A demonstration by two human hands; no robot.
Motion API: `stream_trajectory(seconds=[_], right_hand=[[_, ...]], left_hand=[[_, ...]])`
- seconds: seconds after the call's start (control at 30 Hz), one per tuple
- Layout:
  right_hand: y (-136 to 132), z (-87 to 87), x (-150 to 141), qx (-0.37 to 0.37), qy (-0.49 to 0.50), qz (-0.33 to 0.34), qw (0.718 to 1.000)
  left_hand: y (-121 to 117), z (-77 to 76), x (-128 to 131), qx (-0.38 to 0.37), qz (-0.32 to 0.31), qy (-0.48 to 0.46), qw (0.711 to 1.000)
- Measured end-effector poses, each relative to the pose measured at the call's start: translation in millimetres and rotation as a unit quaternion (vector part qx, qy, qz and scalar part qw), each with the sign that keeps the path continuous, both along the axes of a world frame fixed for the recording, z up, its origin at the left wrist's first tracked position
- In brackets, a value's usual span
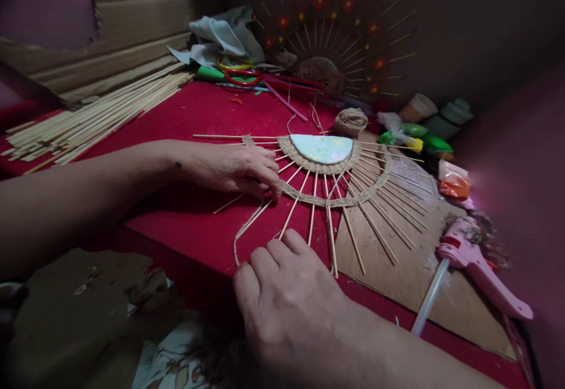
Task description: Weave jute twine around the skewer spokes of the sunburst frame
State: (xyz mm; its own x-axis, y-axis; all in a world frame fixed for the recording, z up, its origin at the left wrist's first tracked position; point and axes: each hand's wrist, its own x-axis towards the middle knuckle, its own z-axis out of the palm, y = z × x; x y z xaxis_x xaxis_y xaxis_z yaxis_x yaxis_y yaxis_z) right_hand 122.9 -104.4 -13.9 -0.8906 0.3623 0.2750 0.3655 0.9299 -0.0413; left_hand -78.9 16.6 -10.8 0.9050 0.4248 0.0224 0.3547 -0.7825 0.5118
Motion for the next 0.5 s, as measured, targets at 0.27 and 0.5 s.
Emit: stream_trajectory(seconds=[0.27,0.5], right_hand=[[-4.7,-5.4,3.1,0.03,0.0,0.028,0.999],[-5.0,-7.9,6.1,0.025,-0.004,0.024,0.999]], left_hand=[[0.5,-7.1,-0.5,0.033,-0.005,-0.023,0.999],[-12.6,6.3,2.6,0.115,-0.04,0.02,0.992]])
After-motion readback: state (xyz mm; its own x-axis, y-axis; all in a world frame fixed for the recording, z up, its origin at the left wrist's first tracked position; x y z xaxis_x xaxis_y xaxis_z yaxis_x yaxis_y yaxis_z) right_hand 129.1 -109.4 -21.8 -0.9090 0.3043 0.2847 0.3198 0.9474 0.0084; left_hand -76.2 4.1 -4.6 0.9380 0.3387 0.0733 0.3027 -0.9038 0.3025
